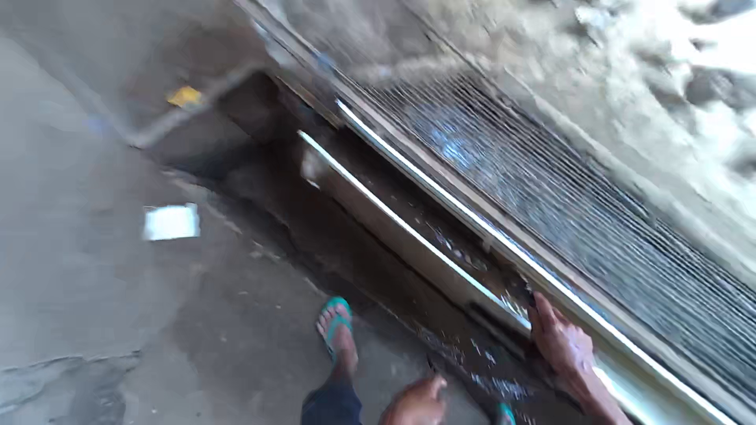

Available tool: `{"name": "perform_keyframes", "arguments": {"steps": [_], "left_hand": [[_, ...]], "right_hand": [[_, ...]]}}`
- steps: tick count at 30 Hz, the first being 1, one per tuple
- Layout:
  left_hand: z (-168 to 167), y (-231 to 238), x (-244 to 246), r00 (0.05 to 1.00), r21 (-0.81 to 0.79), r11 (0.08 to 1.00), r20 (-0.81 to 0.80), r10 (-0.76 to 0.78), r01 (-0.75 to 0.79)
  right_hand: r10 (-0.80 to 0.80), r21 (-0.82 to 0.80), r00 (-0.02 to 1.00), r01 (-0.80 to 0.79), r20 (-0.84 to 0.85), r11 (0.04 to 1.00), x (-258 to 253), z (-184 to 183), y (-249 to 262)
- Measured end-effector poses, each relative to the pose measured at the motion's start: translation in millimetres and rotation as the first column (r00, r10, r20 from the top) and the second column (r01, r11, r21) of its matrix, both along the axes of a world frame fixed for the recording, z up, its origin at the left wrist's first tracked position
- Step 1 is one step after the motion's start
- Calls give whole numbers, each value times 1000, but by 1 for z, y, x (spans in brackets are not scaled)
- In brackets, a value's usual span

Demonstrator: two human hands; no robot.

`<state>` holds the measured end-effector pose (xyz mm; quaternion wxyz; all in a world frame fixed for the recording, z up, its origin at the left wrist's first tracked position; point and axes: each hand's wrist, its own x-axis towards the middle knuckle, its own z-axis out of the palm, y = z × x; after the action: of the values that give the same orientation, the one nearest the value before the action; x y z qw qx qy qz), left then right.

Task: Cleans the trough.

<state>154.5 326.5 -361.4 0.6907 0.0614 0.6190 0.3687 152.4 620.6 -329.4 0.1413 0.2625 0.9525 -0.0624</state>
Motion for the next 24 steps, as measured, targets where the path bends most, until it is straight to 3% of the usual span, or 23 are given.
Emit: {"name": "perform_keyframes", "arguments": {"steps": [2,5,8,10,14,18,24], "left_hand": [[-15,16,17,984,-6,988,98,-152,153],[-20,36,40,944,-20,949,109,-312,316],[-23,49,60,909,-22,914,114,-400,405],[-23,53,66,905,-20,909,110,-411,416],[-22,52,65,912,-14,920,137,-387,393],[-19,42,56,913,54,926,157,-376,373],[-9,13,14,965,112,970,127,-228,214]], "right_hand": [[-248,84,932,234,264,969,91,20,60],[-516,235,664,469,541,851,190,18,154],[-585,317,494,523,643,791,251,-22,230],[-584,298,435,564,685,770,257,-47,249],[-574,251,441,598,689,761,197,-61,219],[-447,99,514,569,732,816,89,-38,149],[-255,-130,683,458,684,879,-67,-35,51]]}}
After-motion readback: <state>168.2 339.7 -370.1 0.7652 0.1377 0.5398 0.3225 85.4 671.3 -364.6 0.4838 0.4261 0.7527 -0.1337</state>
